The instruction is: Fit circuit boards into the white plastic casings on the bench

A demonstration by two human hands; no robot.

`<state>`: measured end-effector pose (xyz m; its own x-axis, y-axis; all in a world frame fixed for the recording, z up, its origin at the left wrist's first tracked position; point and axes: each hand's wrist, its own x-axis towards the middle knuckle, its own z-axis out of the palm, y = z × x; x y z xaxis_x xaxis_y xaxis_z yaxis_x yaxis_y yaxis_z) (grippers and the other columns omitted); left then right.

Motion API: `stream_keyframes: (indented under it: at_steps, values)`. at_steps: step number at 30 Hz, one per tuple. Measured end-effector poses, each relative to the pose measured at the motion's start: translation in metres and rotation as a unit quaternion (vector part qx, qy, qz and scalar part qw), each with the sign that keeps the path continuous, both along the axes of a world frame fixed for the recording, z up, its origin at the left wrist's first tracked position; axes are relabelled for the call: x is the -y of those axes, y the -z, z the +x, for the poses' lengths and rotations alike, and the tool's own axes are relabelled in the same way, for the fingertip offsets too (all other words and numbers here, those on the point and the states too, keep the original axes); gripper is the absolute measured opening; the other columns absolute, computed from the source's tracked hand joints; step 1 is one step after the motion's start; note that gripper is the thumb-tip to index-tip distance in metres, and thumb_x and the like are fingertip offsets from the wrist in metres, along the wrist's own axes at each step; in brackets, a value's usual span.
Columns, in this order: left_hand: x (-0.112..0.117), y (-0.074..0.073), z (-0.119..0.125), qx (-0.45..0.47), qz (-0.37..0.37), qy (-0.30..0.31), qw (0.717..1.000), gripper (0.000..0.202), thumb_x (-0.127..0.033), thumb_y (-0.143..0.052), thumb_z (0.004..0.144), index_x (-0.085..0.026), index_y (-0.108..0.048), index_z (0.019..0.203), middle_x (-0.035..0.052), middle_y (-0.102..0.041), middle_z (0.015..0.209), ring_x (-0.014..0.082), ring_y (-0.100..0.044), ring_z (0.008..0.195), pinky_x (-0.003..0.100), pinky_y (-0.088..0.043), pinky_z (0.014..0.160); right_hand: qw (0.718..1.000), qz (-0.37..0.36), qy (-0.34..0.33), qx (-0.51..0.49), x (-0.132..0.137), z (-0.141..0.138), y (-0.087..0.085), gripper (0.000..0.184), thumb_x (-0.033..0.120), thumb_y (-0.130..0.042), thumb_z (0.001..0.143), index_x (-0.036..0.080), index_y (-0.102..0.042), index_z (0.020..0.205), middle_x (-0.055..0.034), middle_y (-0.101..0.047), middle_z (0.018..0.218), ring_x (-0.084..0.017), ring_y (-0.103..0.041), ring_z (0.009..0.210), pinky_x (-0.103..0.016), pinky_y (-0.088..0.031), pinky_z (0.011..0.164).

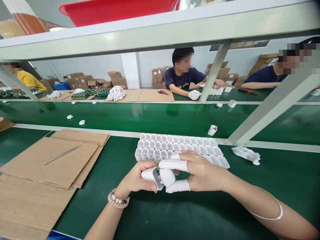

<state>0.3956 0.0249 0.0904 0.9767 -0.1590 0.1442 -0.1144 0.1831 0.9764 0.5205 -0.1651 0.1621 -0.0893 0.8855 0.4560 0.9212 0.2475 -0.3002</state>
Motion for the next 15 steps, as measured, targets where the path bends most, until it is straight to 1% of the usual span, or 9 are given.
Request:
stream_keyframes:
  at_steps: [2,4,7,10,15]
  values:
    - [0.0002,0.0007,0.0002,-0.003,-0.003,0.0,1.0,0.049,-0.048,-0.084,0.058,-0.011,-0.062,0.082,0.004,-0.064,0.068,0.0123,-0.06,0.052,0.02,-0.048,0.047,1.0,-0.016,0.009,0.003,0.0014,-0.0008,-0.0016,0.038,0.047,-0.057,0.09,0.022,-0.061,0.118,0.0008,-0.058,0.069,-0.012,-0.05,0.058,-0.025,-0.034,0.058]
    - [0.0006,0.0012,0.0005,-0.007,-0.007,-0.001,1.0,0.049,-0.048,-0.083,0.058,-0.011,-0.062,0.083,0.0035,-0.064,0.068,0.0127,-0.061,0.052,0.02,-0.048,0.047,0.999,-0.016,0.021,0.023,0.0028,-0.0021,-0.0032,0.036,0.047,-0.055,0.092,0.021,-0.063,0.114,0.0006,-0.057,0.066,-0.012,-0.048,0.056,-0.026,-0.033,0.057]
    - [0.0016,0.0013,0.0011,-0.013,-0.005,-0.006,1.0,0.049,-0.048,-0.083,0.059,-0.011,-0.061,0.083,0.0022,-0.063,0.067,0.0125,-0.061,0.052,0.019,-0.047,0.046,0.998,-0.018,0.037,0.057,0.0041,-0.0043,-0.0051,0.034,0.048,-0.051,0.094,0.018,-0.066,0.101,0.0001,-0.055,0.063,-0.012,-0.045,0.053,-0.027,-0.03,0.054]
    - [0.0023,0.001,0.0015,-0.015,0.008,-0.011,1.0,0.048,-0.049,-0.082,0.06,-0.011,-0.061,0.082,0.0017,-0.062,0.066,0.0123,-0.061,0.052,0.019,-0.047,0.045,0.995,-0.033,0.051,0.08,0.0044,-0.0055,-0.0059,0.038,0.05,-0.048,0.094,0.017,-0.066,0.088,-0.0001,-0.053,0.061,-0.012,-0.041,0.052,-0.027,-0.029,0.054]
    - [0.0021,0.0032,0.0027,-0.021,0.021,0.0,1.0,0.047,-0.048,-0.081,0.062,-0.011,-0.062,0.085,0.0031,-0.063,0.071,0.0128,-0.062,0.054,0.019,-0.048,0.046,0.992,-0.06,0.062,0.088,0.0043,-0.006,-0.004,0.041,0.053,-0.05,0.093,0.017,-0.067,0.083,-0.0013,-0.052,0.062,-0.012,-0.043,0.055,-0.027,-0.03,0.055]
